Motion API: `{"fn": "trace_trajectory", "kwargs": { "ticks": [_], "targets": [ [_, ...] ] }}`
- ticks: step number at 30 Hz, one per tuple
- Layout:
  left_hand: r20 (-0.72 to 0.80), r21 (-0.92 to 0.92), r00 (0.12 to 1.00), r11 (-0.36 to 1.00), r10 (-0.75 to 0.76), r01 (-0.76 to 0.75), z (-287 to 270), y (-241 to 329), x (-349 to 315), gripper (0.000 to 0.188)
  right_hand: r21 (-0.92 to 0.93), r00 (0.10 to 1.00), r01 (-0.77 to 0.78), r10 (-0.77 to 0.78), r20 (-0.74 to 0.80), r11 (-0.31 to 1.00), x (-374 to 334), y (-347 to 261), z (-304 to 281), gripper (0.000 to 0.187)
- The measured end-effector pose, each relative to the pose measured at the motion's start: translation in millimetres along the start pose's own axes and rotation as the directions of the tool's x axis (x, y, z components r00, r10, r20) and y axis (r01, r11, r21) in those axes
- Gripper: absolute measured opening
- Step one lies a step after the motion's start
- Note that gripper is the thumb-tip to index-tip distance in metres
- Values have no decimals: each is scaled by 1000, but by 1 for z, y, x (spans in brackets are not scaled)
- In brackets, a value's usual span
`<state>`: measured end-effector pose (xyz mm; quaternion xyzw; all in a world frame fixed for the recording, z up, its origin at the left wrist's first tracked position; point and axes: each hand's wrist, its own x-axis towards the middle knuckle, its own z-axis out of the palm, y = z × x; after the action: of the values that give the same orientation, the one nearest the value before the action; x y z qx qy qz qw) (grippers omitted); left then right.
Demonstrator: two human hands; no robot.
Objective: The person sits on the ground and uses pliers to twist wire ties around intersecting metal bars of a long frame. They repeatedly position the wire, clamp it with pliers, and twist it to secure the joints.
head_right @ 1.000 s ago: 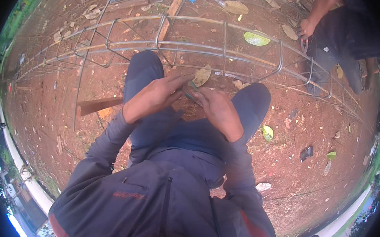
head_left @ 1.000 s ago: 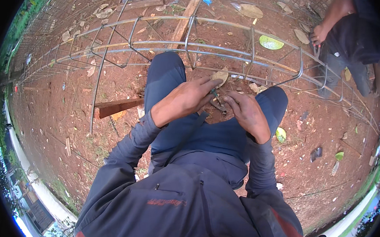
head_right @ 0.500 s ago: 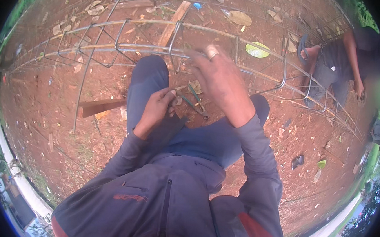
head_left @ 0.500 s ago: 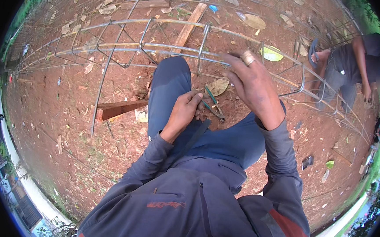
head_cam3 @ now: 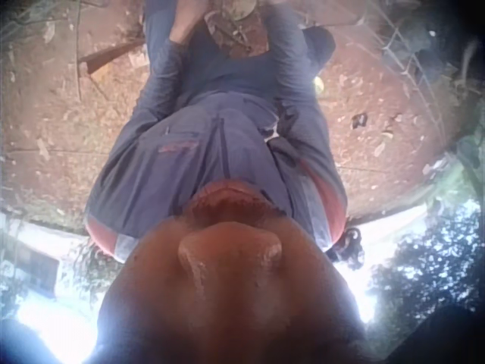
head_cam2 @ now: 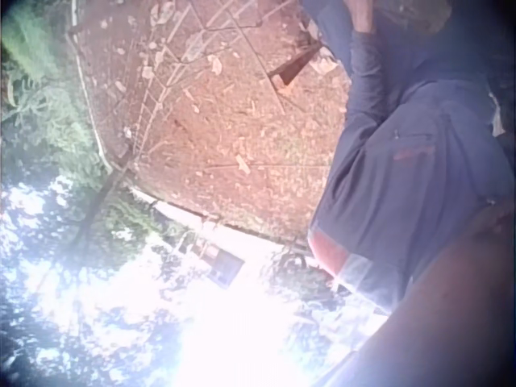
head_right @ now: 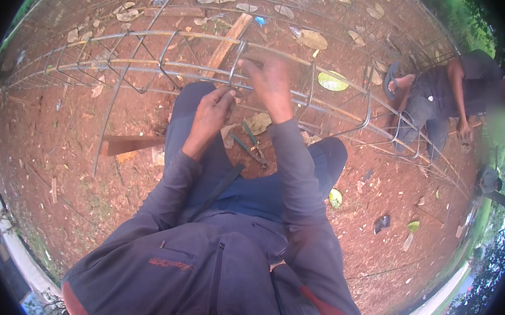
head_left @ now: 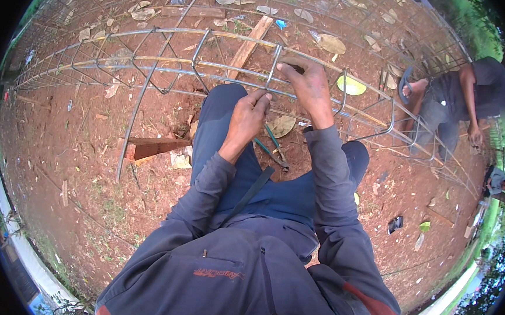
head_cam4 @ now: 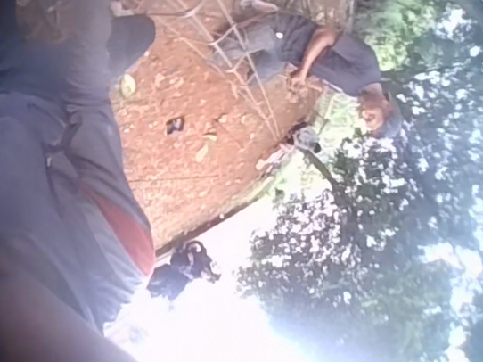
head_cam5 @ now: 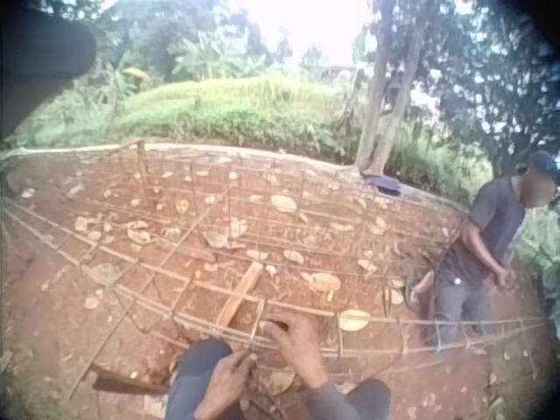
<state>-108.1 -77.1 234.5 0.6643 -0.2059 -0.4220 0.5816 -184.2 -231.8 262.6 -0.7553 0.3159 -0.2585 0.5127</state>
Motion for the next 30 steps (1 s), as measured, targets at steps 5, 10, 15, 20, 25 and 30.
{"fn": "trace_trajectory", "kwargs": {
  "ticks": [5,10,15,20,25,30],
  "targets": [
    [-47,194,987,971,153,-141,-6,-8,-2,26,1,996,-78,78,-49,997,1,-12,11,29],
    [-50,381,952,887,302,-261,-10,-1,-7,26,-33,995,-79,76,-67,996,3,-8,13,29],
    [-39,414,976,893,212,-178,-14,11,-12,25,-102,995,-31,21,-98,994,1,-5,14,26],
    [-51,494,938,825,342,-274,-10,5,-14,22,-76,993,-25,15,-119,997,-1,2,17,28],
    [232,809,771,321,593,-491,-32,32,-18,10,-47,979,171,-175,-102,984,-14,-10,16,19],
    [605,730,561,-111,566,-675,-57,93,22,22,-172,885,444,-460,-73,880,-32,-3,13,10]
  ]
}}
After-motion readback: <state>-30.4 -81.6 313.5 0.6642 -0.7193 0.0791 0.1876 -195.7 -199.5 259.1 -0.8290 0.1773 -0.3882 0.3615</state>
